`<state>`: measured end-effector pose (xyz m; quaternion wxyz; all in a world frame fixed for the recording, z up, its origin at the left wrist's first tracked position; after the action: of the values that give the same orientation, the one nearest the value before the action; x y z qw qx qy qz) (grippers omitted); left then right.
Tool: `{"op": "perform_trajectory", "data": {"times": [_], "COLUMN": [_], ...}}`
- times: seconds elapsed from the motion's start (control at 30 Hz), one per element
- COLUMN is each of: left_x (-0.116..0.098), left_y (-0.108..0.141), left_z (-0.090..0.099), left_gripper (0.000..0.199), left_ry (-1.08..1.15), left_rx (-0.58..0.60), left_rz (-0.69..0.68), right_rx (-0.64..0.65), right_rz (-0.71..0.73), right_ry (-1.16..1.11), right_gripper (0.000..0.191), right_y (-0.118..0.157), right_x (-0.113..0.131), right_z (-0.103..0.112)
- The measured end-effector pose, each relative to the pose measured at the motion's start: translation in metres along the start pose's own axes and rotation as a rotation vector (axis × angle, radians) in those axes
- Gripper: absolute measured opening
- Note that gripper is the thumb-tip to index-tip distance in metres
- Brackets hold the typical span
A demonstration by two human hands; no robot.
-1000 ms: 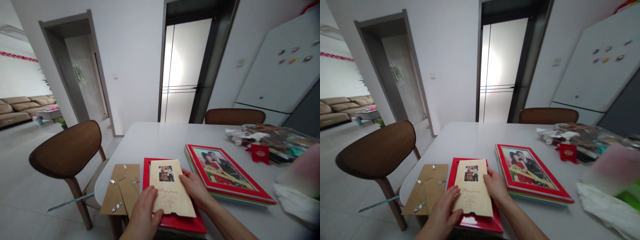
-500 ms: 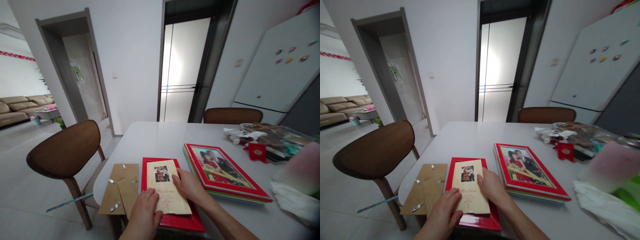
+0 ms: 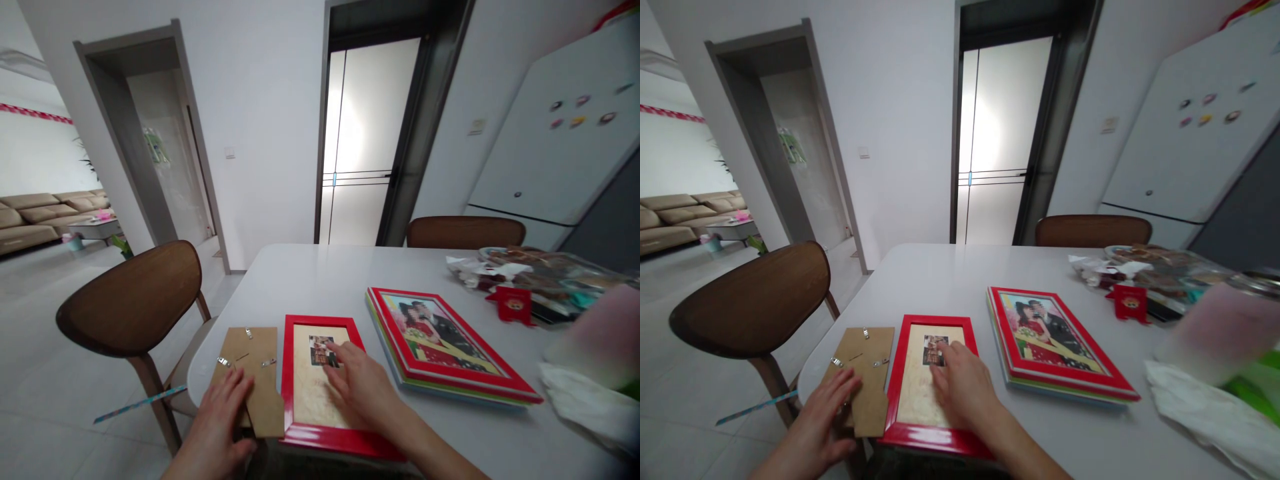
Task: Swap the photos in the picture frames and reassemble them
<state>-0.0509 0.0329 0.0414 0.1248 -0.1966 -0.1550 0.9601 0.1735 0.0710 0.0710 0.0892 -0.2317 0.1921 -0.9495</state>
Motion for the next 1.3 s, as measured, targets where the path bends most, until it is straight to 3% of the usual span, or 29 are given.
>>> {"op": "perform_trajectory", "data": {"times": [0.07,0.17,0.23,0.33,0.43,0.53,0.63,0.73,0.9,1.17,1.3], "left_x": [0.027,0.044,0.048,0.048,0.030,-0.007,-0.049,-0.077,-0.085,-0.087,-0.089], "left_y": [0.004,0.006,0.006,0.004,-0.001,-0.007,-0.013,-0.017,-0.020,-0.019,-0.016], "left_z": [0.002,-0.001,-0.002,0.007,0.021,0.024,0.006,-0.020,-0.042,-0.033,-0.031], "left_gripper": [0.064,0.055,0.051,0.045,0.042,0.041,0.041,0.043,0.042,0.029,0.033], "left_ry": [-0.079,-0.076,-0.045,0.014,0.096,0.174,0.260,0.311,0.312,0.246,0.223], "left_rx": [-0.072,-0.198,-0.257,-0.326,-0.388,-0.394,-0.317,-0.224,-0.149,-0.118,-0.056], "left_rz": [0.061,0.041,0.023,0.020,-0.002,-0.069,-0.143,-0.169,-0.156,-0.213,-0.242], "right_rx": [0.028,0.075,0.094,0.059,-0.027,-0.104,-0.156,-0.186,-0.171,-0.146,-0.101], "right_rz": [0.112,0.226,0.243,0.202,0.166,0.168,0.154,0.118,0.075,0.062,0.085], "right_ry": [-0.133,-0.197,-0.183,-0.219,-0.288,-0.275,-0.229,-0.158,-0.098,-0.085,-0.077], "right_gripper": [0.035,0.045,0.052,0.043,0.040,0.040,0.037,0.035,0.036,0.036,0.032], "right_y": [0.009,0.023,0.027,0.026,0.024,0.031,0.046,0.060,0.068,0.067,0.060], "right_x": [0.035,0.082,0.099,0.106,0.094,0.064,0.022,-0.014,-0.036,-0.032,-0.031], "right_z": [-0.007,-0.026,-0.038,-0.040,-0.020,0.005,0.022,0.028,0.019,0.010,0.010]}}
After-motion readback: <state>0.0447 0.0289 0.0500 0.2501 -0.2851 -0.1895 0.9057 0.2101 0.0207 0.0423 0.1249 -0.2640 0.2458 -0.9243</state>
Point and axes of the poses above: each hand's wrist, its own y-axis away from the middle knuckle, its own z-axis out of the back of the hand, x = y × z, the point moved 6 cm from there along -y, towards the middle knuckle, and after that the axes turned 14 degrees about -x, right-handed, at the moved point
